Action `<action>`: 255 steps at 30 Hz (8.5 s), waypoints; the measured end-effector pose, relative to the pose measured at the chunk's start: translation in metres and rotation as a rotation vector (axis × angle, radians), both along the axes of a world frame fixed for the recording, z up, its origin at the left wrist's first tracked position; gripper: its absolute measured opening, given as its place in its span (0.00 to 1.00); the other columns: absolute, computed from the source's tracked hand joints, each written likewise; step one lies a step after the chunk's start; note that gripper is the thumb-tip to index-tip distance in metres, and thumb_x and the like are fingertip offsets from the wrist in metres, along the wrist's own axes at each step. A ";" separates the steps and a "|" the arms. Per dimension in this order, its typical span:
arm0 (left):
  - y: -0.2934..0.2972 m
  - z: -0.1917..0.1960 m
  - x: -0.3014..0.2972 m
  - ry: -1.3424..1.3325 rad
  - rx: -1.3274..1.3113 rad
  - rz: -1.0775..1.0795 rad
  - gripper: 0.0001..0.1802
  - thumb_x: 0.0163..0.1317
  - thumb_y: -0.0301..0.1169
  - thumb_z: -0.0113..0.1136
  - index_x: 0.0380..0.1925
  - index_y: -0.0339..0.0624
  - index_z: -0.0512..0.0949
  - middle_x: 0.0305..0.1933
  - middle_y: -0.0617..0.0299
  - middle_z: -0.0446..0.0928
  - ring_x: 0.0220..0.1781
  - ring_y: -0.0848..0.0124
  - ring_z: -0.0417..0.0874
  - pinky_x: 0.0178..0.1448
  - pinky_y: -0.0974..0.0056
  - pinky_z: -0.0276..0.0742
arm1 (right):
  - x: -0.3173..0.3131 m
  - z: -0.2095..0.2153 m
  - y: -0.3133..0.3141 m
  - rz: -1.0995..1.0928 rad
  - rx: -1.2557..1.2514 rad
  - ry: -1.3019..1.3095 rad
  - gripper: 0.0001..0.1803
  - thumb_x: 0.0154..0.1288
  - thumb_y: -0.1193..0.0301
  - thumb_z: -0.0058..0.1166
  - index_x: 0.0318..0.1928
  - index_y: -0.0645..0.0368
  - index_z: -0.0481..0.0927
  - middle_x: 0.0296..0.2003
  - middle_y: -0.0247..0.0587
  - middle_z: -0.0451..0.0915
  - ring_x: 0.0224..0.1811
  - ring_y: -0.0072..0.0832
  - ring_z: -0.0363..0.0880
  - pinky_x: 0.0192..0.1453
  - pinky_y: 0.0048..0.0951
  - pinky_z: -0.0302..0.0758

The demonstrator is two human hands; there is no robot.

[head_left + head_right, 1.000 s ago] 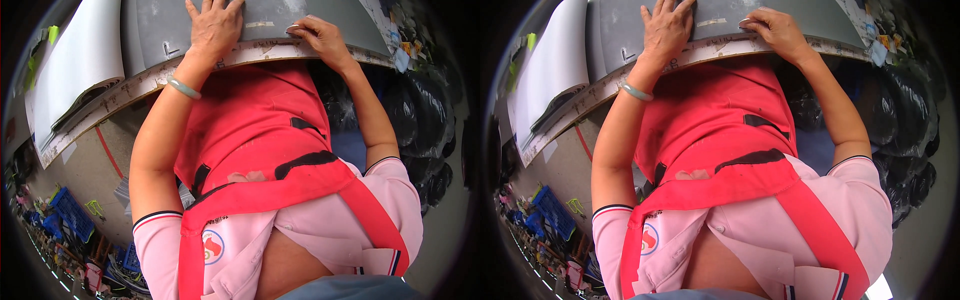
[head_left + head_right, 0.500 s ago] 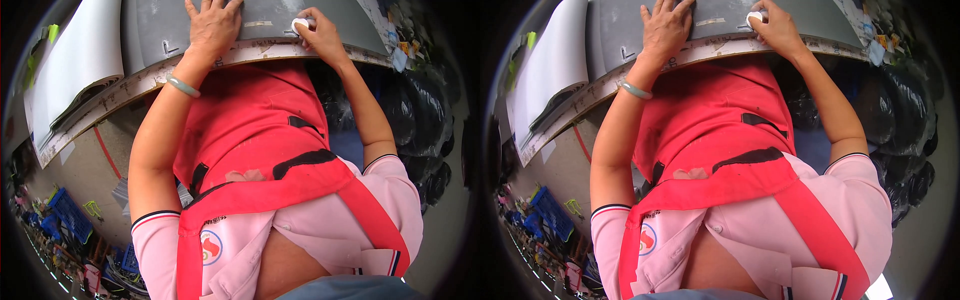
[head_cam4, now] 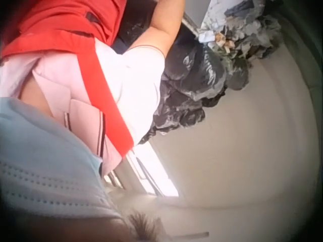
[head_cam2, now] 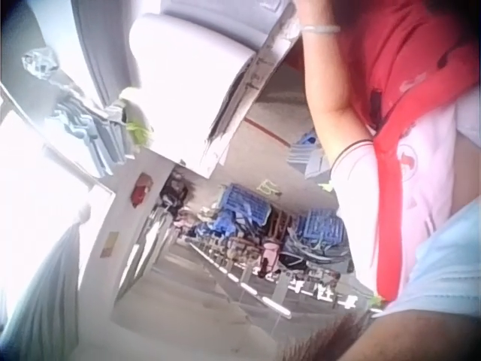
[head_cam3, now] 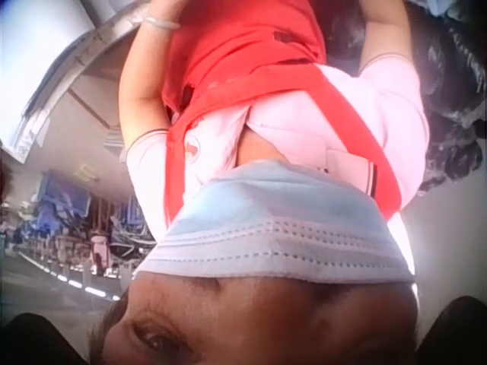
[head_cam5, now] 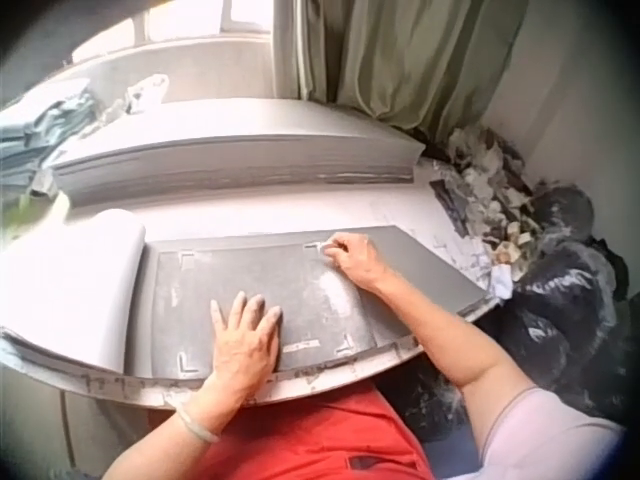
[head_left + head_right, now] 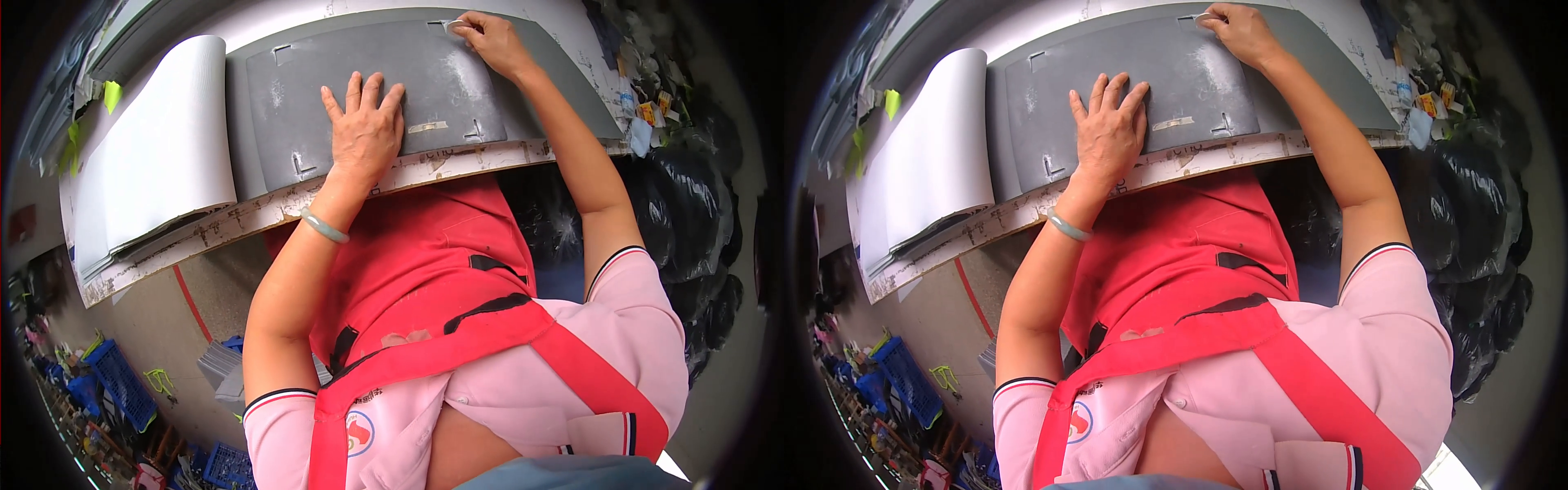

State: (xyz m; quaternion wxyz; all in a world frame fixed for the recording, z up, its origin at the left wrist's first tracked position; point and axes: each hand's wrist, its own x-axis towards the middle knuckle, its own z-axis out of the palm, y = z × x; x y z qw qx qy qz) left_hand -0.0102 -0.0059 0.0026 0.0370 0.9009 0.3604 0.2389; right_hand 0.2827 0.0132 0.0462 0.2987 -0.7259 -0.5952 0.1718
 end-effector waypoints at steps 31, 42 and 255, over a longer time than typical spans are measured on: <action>0.003 -0.002 -0.001 -0.051 -0.019 0.029 0.20 0.69 0.36 0.60 0.61 0.57 0.80 0.68 0.58 0.73 0.74 0.50 0.69 0.75 0.24 0.53 | -0.022 0.024 0.060 -0.095 -0.265 0.002 0.09 0.65 0.74 0.54 0.44 0.64 0.79 0.22 0.44 0.82 0.21 0.27 0.82 0.23 0.32 0.78; 0.003 -0.007 0.003 -0.107 -0.026 0.022 0.18 0.67 0.37 0.59 0.56 0.52 0.81 0.65 0.54 0.74 0.73 0.48 0.68 0.75 0.21 0.48 | -0.175 -0.003 0.139 0.523 0.168 -0.129 0.14 0.69 0.66 0.57 0.44 0.63 0.87 0.40 0.57 0.87 0.44 0.50 0.88 0.50 0.44 0.82; -0.001 0.031 -0.131 -0.110 -0.156 -0.169 0.07 0.60 0.30 0.70 0.38 0.42 0.87 0.40 0.60 0.83 0.44 0.59 0.84 0.48 0.58 0.81 | 0.011 -0.015 -0.050 -0.099 -0.123 0.218 0.12 0.65 0.64 0.65 0.35 0.60 0.85 0.28 0.30 0.80 0.32 0.21 0.74 0.38 0.28 0.71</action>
